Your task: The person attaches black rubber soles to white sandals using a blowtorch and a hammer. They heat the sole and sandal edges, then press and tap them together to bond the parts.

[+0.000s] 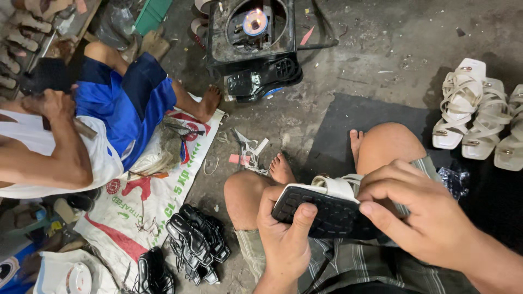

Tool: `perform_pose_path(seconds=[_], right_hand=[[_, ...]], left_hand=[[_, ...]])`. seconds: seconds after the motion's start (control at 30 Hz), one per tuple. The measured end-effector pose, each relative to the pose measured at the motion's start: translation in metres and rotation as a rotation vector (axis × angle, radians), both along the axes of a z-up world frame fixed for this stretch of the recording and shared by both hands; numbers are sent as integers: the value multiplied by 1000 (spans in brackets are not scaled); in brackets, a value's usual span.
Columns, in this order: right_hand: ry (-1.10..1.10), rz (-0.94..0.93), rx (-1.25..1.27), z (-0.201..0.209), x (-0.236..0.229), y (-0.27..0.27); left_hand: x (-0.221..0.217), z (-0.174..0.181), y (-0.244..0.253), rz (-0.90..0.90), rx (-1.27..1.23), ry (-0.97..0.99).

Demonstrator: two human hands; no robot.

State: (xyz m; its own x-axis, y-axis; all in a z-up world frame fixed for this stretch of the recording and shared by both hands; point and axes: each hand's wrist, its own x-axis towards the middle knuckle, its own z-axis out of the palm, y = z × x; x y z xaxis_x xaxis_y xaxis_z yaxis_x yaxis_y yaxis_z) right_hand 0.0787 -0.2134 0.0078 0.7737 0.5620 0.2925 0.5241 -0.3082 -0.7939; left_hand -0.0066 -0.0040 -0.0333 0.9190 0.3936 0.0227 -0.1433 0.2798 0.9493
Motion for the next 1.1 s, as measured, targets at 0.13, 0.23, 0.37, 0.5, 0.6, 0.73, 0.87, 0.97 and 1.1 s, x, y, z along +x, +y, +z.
perform_pose_path(seconds=[0.13, 0.23, 0.37, 0.5, 0.6, 0.73, 0.87, 0.97, 1.1], right_hand=[[62, 26, -82, 0, 8, 0], [148, 238, -125, -5, 19, -29], [67, 256, -247, -40, 6, -63], [57, 89, -144, -74, 11, -67], [138, -21, 1, -83, 20, -55], [107, -57, -7, -79, 22, -44], [116, -49, 26, -75, 24, -40], [86, -43, 8, -76, 25, -39], [80, -42, 11, -80, 27, -39]], left_hand=[[8, 1, 6, -19, 16, 72], [10, -1, 42, -99, 75, 148], [-3, -13, 71, -130, -239, 316], [6, 1, 67, -170, 255, 450], [15, 30, 61, -64, 1130, 420], [33, 38, 6, -158, 1373, -14], [43, 27, -31, -278, 1364, -95], [48, 19, -36, -284, 1393, -137], [56, 11, -40, -300, 1372, -213]])
